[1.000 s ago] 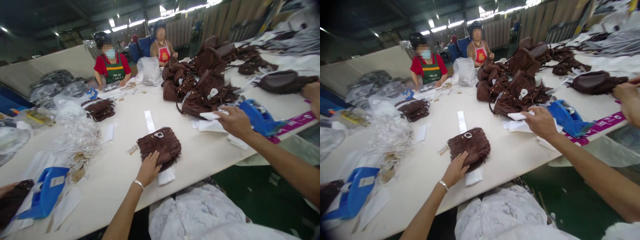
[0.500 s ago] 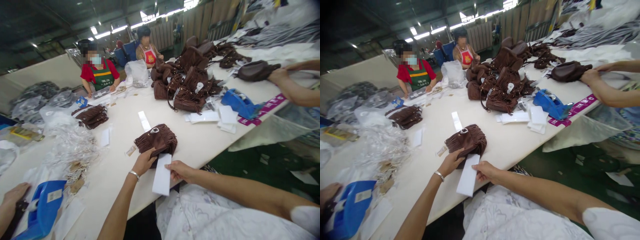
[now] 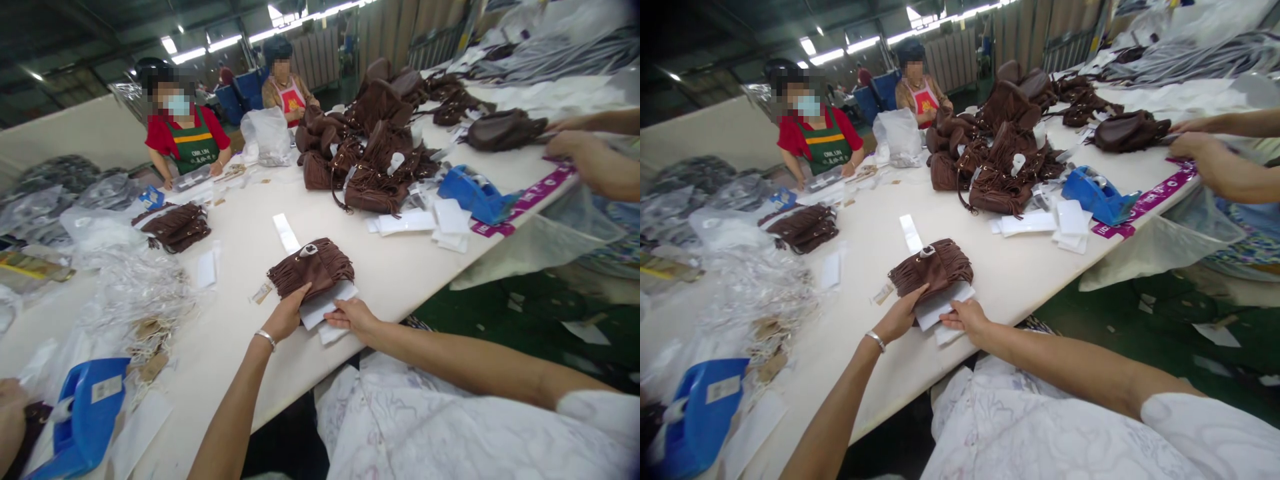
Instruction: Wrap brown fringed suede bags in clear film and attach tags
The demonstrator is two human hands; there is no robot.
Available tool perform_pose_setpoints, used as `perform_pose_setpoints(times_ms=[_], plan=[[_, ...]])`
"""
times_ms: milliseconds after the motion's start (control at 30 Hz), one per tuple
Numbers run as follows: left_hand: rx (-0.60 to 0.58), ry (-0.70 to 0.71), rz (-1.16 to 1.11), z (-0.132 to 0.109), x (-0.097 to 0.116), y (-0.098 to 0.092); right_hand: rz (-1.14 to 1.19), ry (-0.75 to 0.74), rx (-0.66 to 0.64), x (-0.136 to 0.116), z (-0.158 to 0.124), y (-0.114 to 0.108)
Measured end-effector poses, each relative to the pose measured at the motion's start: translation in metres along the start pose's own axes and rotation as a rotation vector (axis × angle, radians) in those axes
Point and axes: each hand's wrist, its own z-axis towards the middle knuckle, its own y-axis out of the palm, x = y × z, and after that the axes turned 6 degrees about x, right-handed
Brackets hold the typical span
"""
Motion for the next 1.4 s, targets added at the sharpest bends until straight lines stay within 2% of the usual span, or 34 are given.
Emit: perform_pose_setpoints(times_ms=[233,400,633,867,1033,1267,1300,1333,1367,1400], plan=[[-0.034,0.031,-0.014,-0.005,0.000,-0.010,0.022,0.014,-0.005,0.002,0.004,0.000],[-0.012,0.078,0.030,-0.009,0.008,-0.006,-0.008,0.023,-0.009,0.003,0.008,-0.004],[0.089,0.077,0.162,-0.012,0.010,0.009,-0.056,0.030,0.023,0.004,0.016,-0.006],[0.154,0.120,0.311,-0.024,0.013,0.043,-0.072,0.010,0.040,0.005,0.017,-0.002],[0.156,0.171,0.344,-0.030,0.018,0.048,-0.213,0.034,-0.052,-0.003,0.014,-0.007],[0.211,0.108,0.437,-0.030,0.022,0.059,-0.509,0.105,-0.243,-0.011,0.006,-0.033],[0.216,0.109,0.446,-0.030,0.022,0.060,-0.556,0.088,-0.269,-0.013,0.002,-0.038],[0.216,0.112,0.451,-0.030,0.022,0.062,-0.629,0.012,-0.282,-0.015,-0.003,-0.043],[0.214,0.114,0.451,-0.030,0.021,0.062,-0.729,-0.136,-0.278,-0.019,-0.008,-0.047],[0.210,0.114,0.449,-0.030,0.021,0.062,-0.850,-0.354,-0.264,-0.024,-0.012,-0.050]])
